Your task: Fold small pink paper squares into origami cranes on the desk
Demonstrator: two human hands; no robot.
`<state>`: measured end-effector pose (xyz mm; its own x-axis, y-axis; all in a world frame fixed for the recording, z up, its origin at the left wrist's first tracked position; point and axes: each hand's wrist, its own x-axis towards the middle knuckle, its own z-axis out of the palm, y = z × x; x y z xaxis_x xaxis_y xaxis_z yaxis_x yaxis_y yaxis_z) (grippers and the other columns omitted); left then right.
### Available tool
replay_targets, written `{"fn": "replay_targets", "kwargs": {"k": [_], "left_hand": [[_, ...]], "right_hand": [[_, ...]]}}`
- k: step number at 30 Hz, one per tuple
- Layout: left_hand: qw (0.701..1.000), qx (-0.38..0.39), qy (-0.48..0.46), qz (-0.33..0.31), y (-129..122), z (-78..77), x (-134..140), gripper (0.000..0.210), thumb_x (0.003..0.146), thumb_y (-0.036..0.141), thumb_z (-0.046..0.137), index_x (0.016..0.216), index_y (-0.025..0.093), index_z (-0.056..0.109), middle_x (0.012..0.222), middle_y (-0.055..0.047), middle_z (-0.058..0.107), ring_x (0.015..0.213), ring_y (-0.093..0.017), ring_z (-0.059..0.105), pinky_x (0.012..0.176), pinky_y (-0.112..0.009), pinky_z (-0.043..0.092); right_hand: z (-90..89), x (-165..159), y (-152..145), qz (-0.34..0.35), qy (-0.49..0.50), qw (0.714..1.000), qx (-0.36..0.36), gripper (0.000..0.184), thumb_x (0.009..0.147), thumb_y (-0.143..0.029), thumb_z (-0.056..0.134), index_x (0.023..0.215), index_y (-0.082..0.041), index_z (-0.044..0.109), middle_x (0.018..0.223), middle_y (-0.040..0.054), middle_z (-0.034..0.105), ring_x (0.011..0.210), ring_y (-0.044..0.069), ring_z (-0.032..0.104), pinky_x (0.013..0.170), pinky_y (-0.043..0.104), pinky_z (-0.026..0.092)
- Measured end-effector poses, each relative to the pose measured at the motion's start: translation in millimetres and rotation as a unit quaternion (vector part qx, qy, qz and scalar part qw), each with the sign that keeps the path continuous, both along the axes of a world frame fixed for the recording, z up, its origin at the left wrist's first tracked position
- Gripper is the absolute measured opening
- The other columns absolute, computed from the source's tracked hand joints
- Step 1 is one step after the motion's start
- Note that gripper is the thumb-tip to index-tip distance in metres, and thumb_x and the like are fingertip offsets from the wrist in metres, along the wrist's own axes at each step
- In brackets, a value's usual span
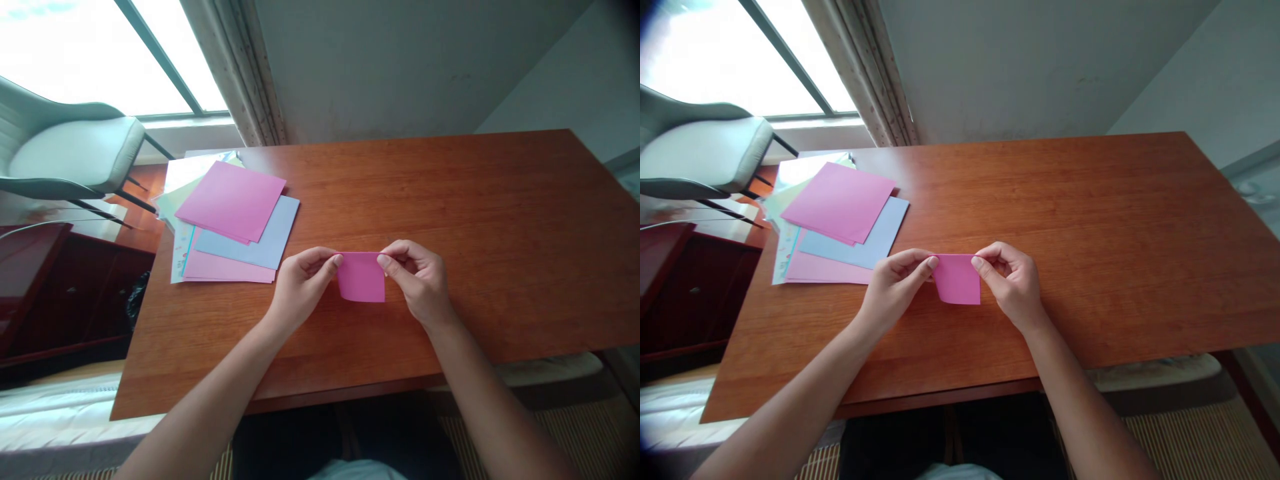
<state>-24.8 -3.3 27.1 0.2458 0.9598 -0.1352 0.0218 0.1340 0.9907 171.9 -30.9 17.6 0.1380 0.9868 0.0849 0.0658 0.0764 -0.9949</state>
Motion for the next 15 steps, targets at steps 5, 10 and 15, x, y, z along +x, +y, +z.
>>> {"fn": "replay_targets", "kwargs": {"k": [5, 10, 15], "left_hand": [[0.994, 0.056, 0.086, 0.03, 0.2, -3.0, -1.9, 0.027, 0.088, 0.041, 0.069, 0.081, 0.015, 0.071, 0.071, -0.002, 0.066, 0.065, -0.013, 0.056, 0.058, -0.023, 0.045], [0.999, 0.034, 0.035, 0.005, 0.1, -0.9, 0.6, 0.026, 0.086, 0.04, 0.071, 0.08, 0.015, 0.069, 0.072, -0.002, 0.066, 0.065, -0.012, 0.057, 0.059, -0.022, 0.045], [0.998, 0.045, 0.041, -0.005, -0.1, -0.3, 1.6, 0.026, 0.085, 0.038, 0.072, 0.076, 0.015, 0.068, 0.068, -0.001, 0.063, 0.061, -0.01, 0.053, 0.054, -0.02, 0.041]], "right_hand": [[-1.4, -0.8, -0.1, -0.004, -0.017, 1.0, 0.002, 0.01, 0.086, -0.028, 0.072, 0.079, -0.021, 0.069, 0.073, -0.0013, 0.064, 0.069, 0.014, 0.058, 0.063, 0.027, 0.046], [-1.4, -0.5, 0.1, -0.021, 0.006, 1.0, -0.001, 0.01, 0.086, -0.027, 0.072, 0.079, -0.022, 0.069, 0.072, -0.0023, 0.064, 0.066, 0.012, 0.058, 0.061, 0.025, 0.046], [-1.6, 0.8, 0.9, -0.028, 0.024, 0.999, 0.005, 0.009, 0.085, -0.027, 0.073, 0.079, -0.022, 0.069, 0.073, -0.002, 0.064, 0.066, 0.012, 0.058, 0.061, 0.024, 0.047]]}}
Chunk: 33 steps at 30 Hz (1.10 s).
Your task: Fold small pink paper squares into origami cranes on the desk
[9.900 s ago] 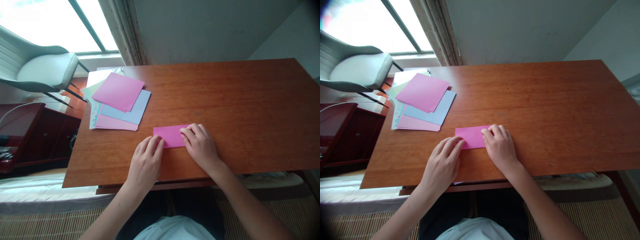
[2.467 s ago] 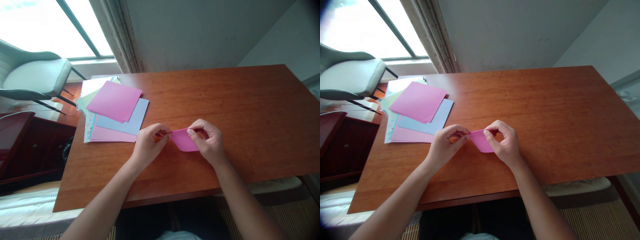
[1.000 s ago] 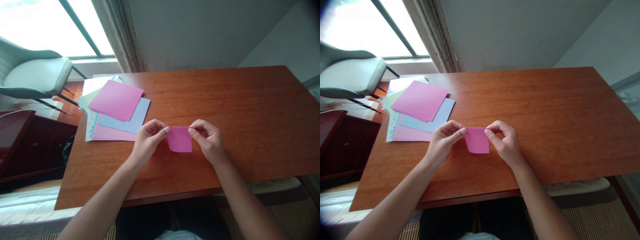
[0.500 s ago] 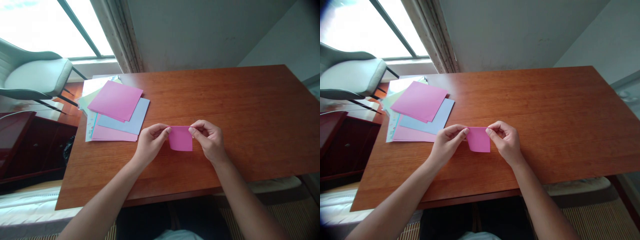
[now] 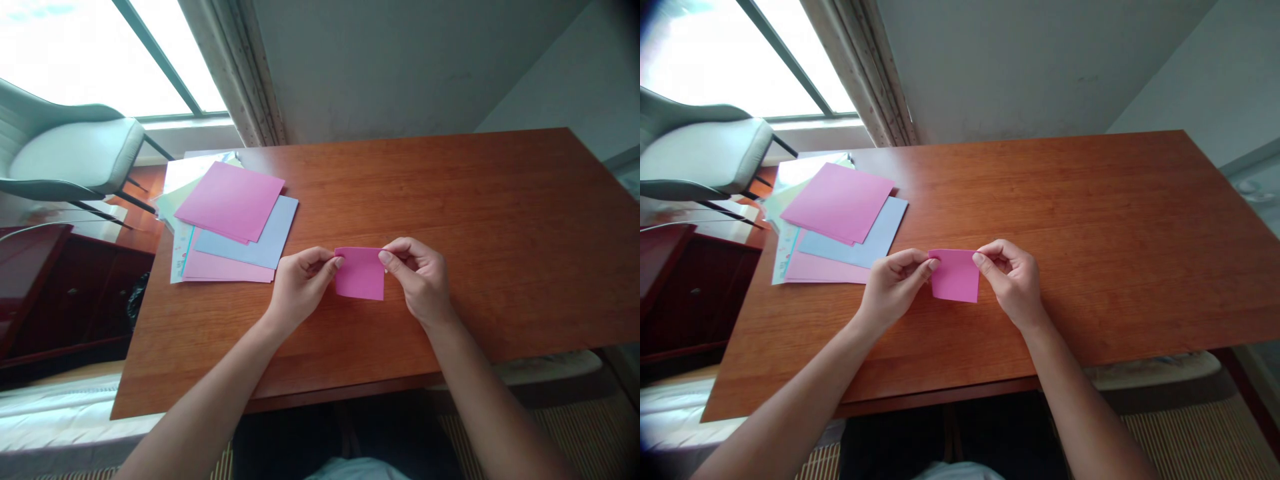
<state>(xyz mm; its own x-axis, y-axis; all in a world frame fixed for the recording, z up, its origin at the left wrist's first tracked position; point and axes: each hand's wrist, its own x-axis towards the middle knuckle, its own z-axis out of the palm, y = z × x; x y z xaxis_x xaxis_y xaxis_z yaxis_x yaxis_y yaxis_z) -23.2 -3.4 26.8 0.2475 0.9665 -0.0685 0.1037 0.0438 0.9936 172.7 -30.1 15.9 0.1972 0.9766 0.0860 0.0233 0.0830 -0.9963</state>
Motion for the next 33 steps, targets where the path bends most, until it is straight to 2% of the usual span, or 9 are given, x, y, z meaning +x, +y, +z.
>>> {"fn": "replay_targets", "kwargs": {"k": [2, 6, 9, 11, 14, 18, 23, 28, 33], "left_hand": [[1.0, 0.001, 0.002, 0.006, -0.5, 0.1, 0.3, 0.026, 0.086, 0.039, 0.071, 0.077, 0.015, 0.068, 0.068, -0.001, 0.063, 0.06, -0.01, 0.053, 0.054, -0.02, 0.04], [0.999, -0.009, 0.015, -0.043, -2.0, 0.6, 0.9, 0.027, 0.088, 0.041, 0.068, 0.081, 0.015, 0.069, 0.071, -0.002, 0.066, 0.064, -0.012, 0.056, 0.058, -0.021, 0.044], [0.997, 0.015, 0.061, -0.035, -2.2, 0.8, 0.6, 0.03, 0.088, 0.042, 0.067, 0.075, 0.015, 0.067, 0.067, -0.002, 0.063, 0.06, -0.012, 0.053, 0.054, -0.022, 0.041], [0.998, 0.015, 0.055, -0.035, -1.7, 0.8, -0.2, 0.03, 0.089, 0.043, 0.066, 0.076, 0.016, 0.067, 0.068, -0.002, 0.063, 0.06, -0.012, 0.053, 0.054, -0.022, 0.041], [0.995, 0.007, 0.051, -0.084, -0.1, 1.3, -2.1, 0.031, 0.092, 0.043, 0.063, 0.077, 0.015, 0.067, 0.069, -0.003, 0.066, 0.062, -0.013, 0.057, 0.057, -0.023, 0.043], [0.989, 0.035, 0.096, -0.104, 1.3, 1.3, -3.9, 0.034, 0.094, 0.04, 0.06, 0.071, 0.016, 0.064, 0.065, -0.004, 0.066, 0.059, -0.013, 0.059, 0.055, -0.022, 0.042], [0.985, 0.066, 0.107, -0.115, 0.2, -0.5, -2.5, 0.028, 0.095, 0.036, 0.057, 0.077, 0.016, 0.064, 0.07, -0.004, 0.069, 0.061, -0.014, 0.061, 0.056, -0.022, 0.043], [0.967, 0.106, 0.187, -0.139, 2.2, 4.3, -4.2, 0.033, 0.097, 0.033, 0.053, 0.067, 0.018, 0.055, 0.061, -0.001, 0.065, 0.052, -0.011, 0.054, 0.053, -0.021, 0.036], [0.959, 0.108, 0.191, -0.178, 4.0, 9.1, -5.7, 0.038, 0.099, 0.033, 0.048, 0.064, 0.018, 0.051, 0.057, 0.001, 0.059, 0.049, -0.009, 0.048, 0.052, -0.022, 0.032]], "right_hand": [[-0.5, 0.6, 0.3, -0.003, -0.001, 1.0, 0.003, 0.01, 0.085, -0.028, 0.073, 0.078, -0.022, 0.069, 0.072, -0.002, 0.064, 0.066, 0.012, 0.058, 0.06, 0.024, 0.047], [-1.4, 1.4, 0.5, -0.025, -0.002, 1.0, 0.005, 0.012, 0.084, -0.032, 0.073, 0.078, -0.023, 0.068, 0.071, -0.0014, 0.063, 0.065, 0.014, 0.057, 0.059, 0.026, 0.047], [-1.5, 2.0, 0.8, -0.026, -0.012, 1.0, 0.002, 0.014, 0.084, -0.035, 0.073, 0.078, -0.023, 0.067, 0.072, -0.0006, 0.064, 0.066, 0.015, 0.058, 0.059, 0.028, 0.048], [-2.2, 2.8, 1.2, -0.027, -0.019, 0.999, 0.003, 0.015, 0.084, -0.036, 0.073, 0.078, -0.024, 0.067, 0.072, -0.0004, 0.063, 0.066, 0.015, 0.058, 0.059, 0.028, 0.048], [-4.3, 4.5, 2.2, -0.046, -0.013, 0.999, 0.009, 0.015, 0.084, -0.037, 0.073, 0.079, -0.024, 0.066, 0.071, -0.0007, 0.063, 0.065, 0.015, 0.058, 0.059, 0.028, 0.048], [-7.0, 6.2, 3.0, -0.052, 0.016, 0.998, 0.019, 0.013, 0.084, -0.034, 0.074, 0.079, -0.025, 0.067, 0.072, -0.0013, 0.064, 0.065, 0.014, 0.057, 0.059, 0.027, 0.047], [-8.4, 7.0, 3.3, -0.066, 0.02, 0.997, 0.018, 0.014, 0.083, -0.036, 0.075, 0.08, -0.025, 0.067, 0.072, -0.0011, 0.064, 0.065, 0.014, 0.058, 0.058, 0.027, 0.046], [-8.1, 7.6, 3.6, -0.066, 0.006, 0.998, 0.011, 0.016, 0.082, -0.037, 0.075, 0.079, -0.024, 0.067, 0.073, -0.0004, 0.065, 0.066, 0.015, 0.058, 0.059, 0.028, 0.047], [-8.7, 8.4, 3.9, -0.061, 0.026, 0.998, 0.01, 0.014, 0.082, -0.036, 0.076, 0.079, -0.025, 0.067, 0.072, -0.0008, 0.064, 0.065, 0.014, 0.057, 0.059, 0.028, 0.046]]}}
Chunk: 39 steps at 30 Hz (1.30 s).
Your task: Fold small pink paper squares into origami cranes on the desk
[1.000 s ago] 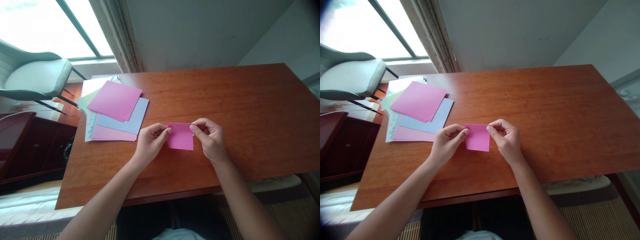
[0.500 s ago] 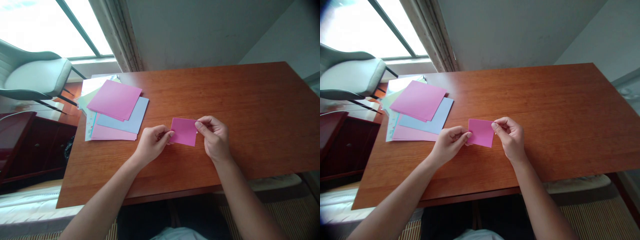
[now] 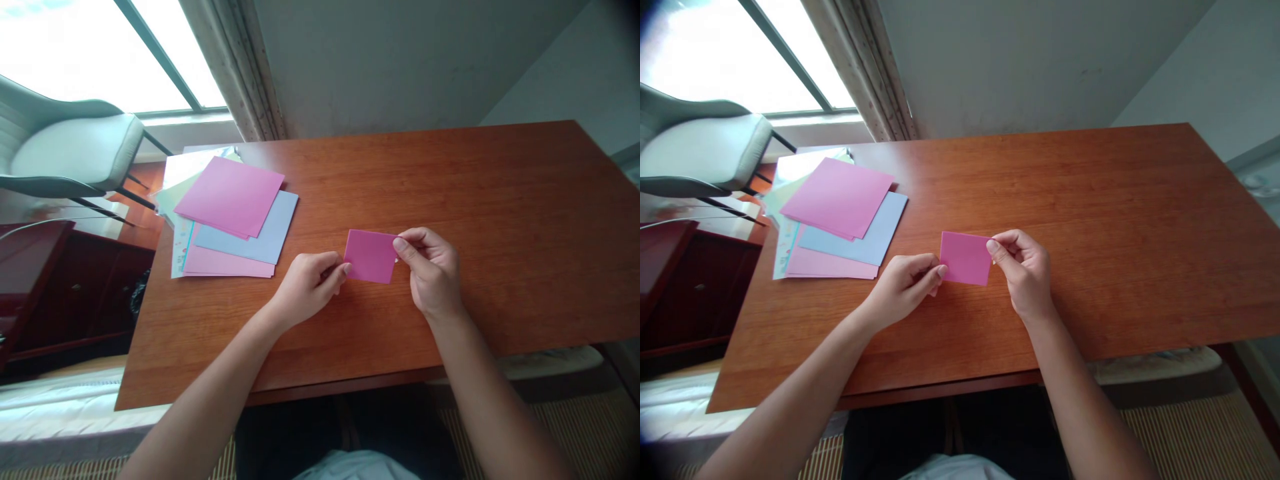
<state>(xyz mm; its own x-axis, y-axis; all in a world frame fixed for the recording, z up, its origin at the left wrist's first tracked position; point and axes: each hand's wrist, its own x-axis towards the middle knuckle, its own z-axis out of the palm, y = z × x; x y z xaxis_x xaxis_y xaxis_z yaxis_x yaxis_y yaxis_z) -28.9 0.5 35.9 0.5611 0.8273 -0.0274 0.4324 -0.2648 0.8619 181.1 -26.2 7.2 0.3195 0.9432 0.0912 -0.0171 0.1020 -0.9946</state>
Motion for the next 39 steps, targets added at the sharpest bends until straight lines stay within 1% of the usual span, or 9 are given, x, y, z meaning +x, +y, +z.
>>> {"fn": "replay_targets", "kwargs": {"k": [8, 11, 14, 16, 17, 21, 27, 30, 39], "left_hand": [[1.0, -0.025, 0.007, -0.011, 1, 1.7, -1, 0.04, 0.099, 0.037, 0.046, 0.063, 0.019, 0.05, 0.054, 0.002, 0.054, 0.048, -0.01, 0.045, 0.049, -0.023, 0.03], [1.0, -0.009, 0.003, 0.024, 2, -3.1, -3, 0.041, 0.099, 0.04, 0.049, 0.065, 0.018, 0.053, 0.057, 0.001, 0.057, 0.051, -0.01, 0.047, 0.051, -0.022, 0.032], [0.993, 0.045, -0.013, 0.104, 3, -10.7, -3, 0.022, 0.094, 0.038, 0.058, 0.093, 0.017, 0.065, 0.071, 0.0, 0.065, 0.058, -0.01, 0.053, 0.055, -0.021, 0.038], [0.99, 0.071, -0.03, 0.12, 3, -14.8, -2, 0.029, 0.092, 0.033, 0.062, 0.116, 0.018, 0.063, 0.083, -0.002, 0.069, 0.063, -0.011, 0.056, 0.06, -0.021, 0.043], [0.99, 0.078, -0.032, 0.11, 3, -16.1, -2, 0.029, 0.092, 0.031, 0.061, 0.118, 0.019, 0.063, 0.085, -0.002, 0.07, 0.064, -0.01, 0.057, 0.061, -0.02, 0.044], [0.994, 0.083, -0.025, 0.068, 1, -16.6, 1, 0.018, 0.093, 0.029, 0.058, 0.102, 0.019, 0.071, 0.087, -0.004, 0.073, 0.067, -0.011, 0.06, 0.061, -0.02, 0.045], [0.992, 0.07, -0.063, 0.086, 2, -16.5, 3, 0.014, 0.09, 0.027, 0.061, 0.093, 0.017, 0.071, 0.089, -0.006, 0.074, 0.071, -0.013, 0.063, 0.062, -0.021, 0.046], [0.992, 0.068, -0.06, 0.087, 3, -17.7, 2, 0.012, 0.089, 0.025, 0.061, 0.088, 0.017, 0.071, 0.084, -0.004, 0.073, 0.065, -0.011, 0.058, 0.06, -0.021, 0.045], [0.993, 0.045, -0.066, 0.086, 4, -20.4, 2, 0.007, 0.085, 0.022, 0.064, 0.09, 0.017, 0.066, 0.085, -0.003, 0.069, 0.065, -0.01, 0.057, 0.061, -0.021, 0.046]], "right_hand": [[2.3, 0, 3, 0.027, 0.028, 0.997, -0.061, 0.018, 0.082, -0.039, 0.074, 0.082, -0.024, 0.064, 0.079, -0.0001, 0.065, 0.068, 0.014, 0.059, 0.061, 0.027, 0.049], [2.8, 1, 3, 0.056, 0.059, 0.993, -0.087, 0.017, 0.082, -0.038, 0.073, 0.081, -0.023, 0.064, 0.078, -0.001, 0.064, 0.065, 0.012, 0.057, 0.06, 0.025, 0.047], [2.1, 1, 2, 0.087, 0.029, 0.991, -0.093, 0.017, 0.083, -0.036, 0.073, 0.08, -0.022, 0.065, 0.074, -0.0014, 0.063, 0.065, 0.012, 0.056, 0.06, 0.025, 0.046], [1.3, 0, 1, 0.111, -0.007, 0.989, -0.1, 0.017, 0.082, -0.037, 0.073, 0.08, -0.021, 0.066, 0.072, -0.0016, 0.063, 0.064, 0.013, 0.056, 0.06, 0.025, 0.045], [1.0, 0, 1, 0.122, -0.02, 0.987, -0.101, 0.018, 0.082, -0.037, 0.073, 0.08, -0.021, 0.066, 0.072, -0.0015, 0.063, 0.065, 0.013, 0.056, 0.06, 0.026, 0.045], [-0.9, 0, 2, 0.138, -0.036, 0.985, -0.096, 0.019, 0.082, -0.038, 0.072, 0.081, -0.021, 0.066, 0.076, -0.0009, 0.065, 0.069, 0.014, 0.058, 0.063, 0.027, 0.046], [-4.0, 1, 4, 0.14, -0.033, 0.986, -0.088, 0.016, 0.083, -0.036, 0.072, 0.081, -0.021, 0.067, 0.077, -0.0007, 0.067, 0.071, 0.014, 0.06, 0.065, 0.027, 0.046], [-5.0, 0, 5, 0.137, -0.04, 0.986, -0.088, 0.016, 0.083, -0.036, 0.072, 0.081, -0.021, 0.067, 0.078, -0.0002, 0.067, 0.072, 0.015, 0.06, 0.065, 0.027, 0.046], [-5.4, 0, 4, 0.13, -0.06, 0.987, -0.075, 0.016, 0.084, -0.035, 0.07, 0.082, -0.02, 0.067, 0.079, 0.0001, 0.067, 0.074, 0.015, 0.06, 0.067, 0.028, 0.047]]}}
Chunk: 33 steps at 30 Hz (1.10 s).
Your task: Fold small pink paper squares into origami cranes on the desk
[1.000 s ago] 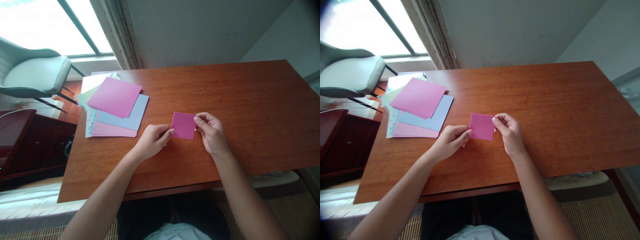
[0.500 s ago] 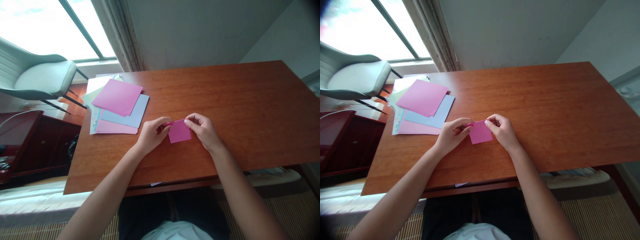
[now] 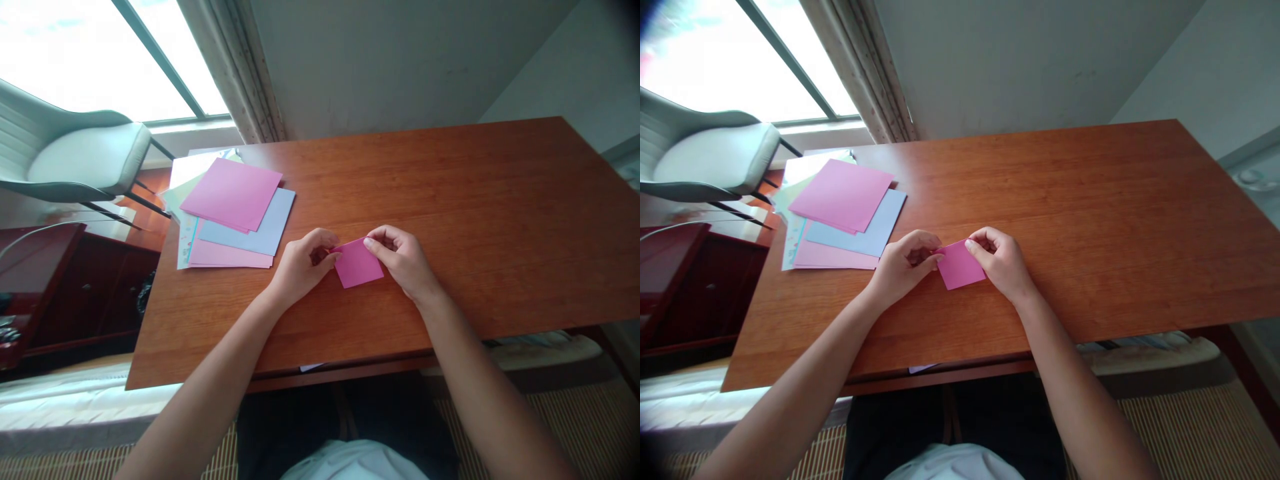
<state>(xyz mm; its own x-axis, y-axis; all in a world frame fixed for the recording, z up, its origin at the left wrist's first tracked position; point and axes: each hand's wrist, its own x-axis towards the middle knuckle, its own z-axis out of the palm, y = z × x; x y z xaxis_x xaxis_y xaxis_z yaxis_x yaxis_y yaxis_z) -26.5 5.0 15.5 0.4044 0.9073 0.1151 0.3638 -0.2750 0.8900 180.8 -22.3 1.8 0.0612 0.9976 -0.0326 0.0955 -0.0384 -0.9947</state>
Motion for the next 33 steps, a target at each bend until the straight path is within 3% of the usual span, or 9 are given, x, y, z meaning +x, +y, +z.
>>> {"fn": "replay_targets", "kwargs": {"k": [5, 14, 24, 33], "left_hand": [[0.999, 0.004, 0.03, -0.014, 2, -1.5, -1, 0.006, 0.086, 0.019, 0.062, 0.085, 0.017, 0.068, 0.076, -0.001, 0.068, 0.061, -0.009, 0.054, 0.059, -0.02, 0.044], [1.0, -0.016, 0.006, -0.016, 1, -1.0, -1, 0.005, 0.086, 0.016, 0.062, 0.087, 0.016, 0.067, 0.083, -0.002, 0.071, 0.07, -0.011, 0.062, 0.065, -0.021, 0.05], [0.997, -0.075, 0.0, -0.034, 0, -0.2, -1, 0.004, 0.084, 0.019, 0.064, 0.086, 0.016, 0.067, 0.075, -0.002, 0.07, 0.06, -0.011, 0.062, 0.058, -0.022, 0.05], [0.996, -0.08, 0.029, -0.039, -4, 1.7, -6, 0.004, 0.085, 0.018, 0.063, 0.087, 0.017, 0.067, 0.082, -0.003, 0.071, 0.068, -0.012, 0.064, 0.061, -0.021, 0.05]], "right_hand": [[1.9, 0, -1, -0.004, -0.018, 1.0, 0.003, 0.017, 0.084, -0.037, 0.07, 0.081, -0.02, 0.066, 0.078, 0.0006, 0.067, 0.073, 0.016, 0.061, 0.067, 0.029, 0.047], [4.7, -2, -3, -0.003, -0.024, 1.0, 0.002, 0.013, 0.086, -0.032, 0.069, 0.082, -0.02, 0.067, 0.079, 0.0003, 0.067, 0.073, 0.015, 0.06, 0.066, 0.029, 0.046], [8.4, -4, -4, -0.003, -0.049, 0.999, 0.011, 0.013, 0.087, -0.032, 0.067, 0.082, -0.02, 0.067, 0.08, 0.0007, 0.067, 0.075, 0.016, 0.061, 0.067, 0.029, 0.046], [10.5, -7, -6, 0.007, -0.066, 0.998, 0.0, 0.013, 0.089, -0.03, 0.065, 0.081, -0.02, 0.065, 0.079, 0.0003, 0.066, 0.073, 0.016, 0.06, 0.066, 0.029, 0.046]]}}
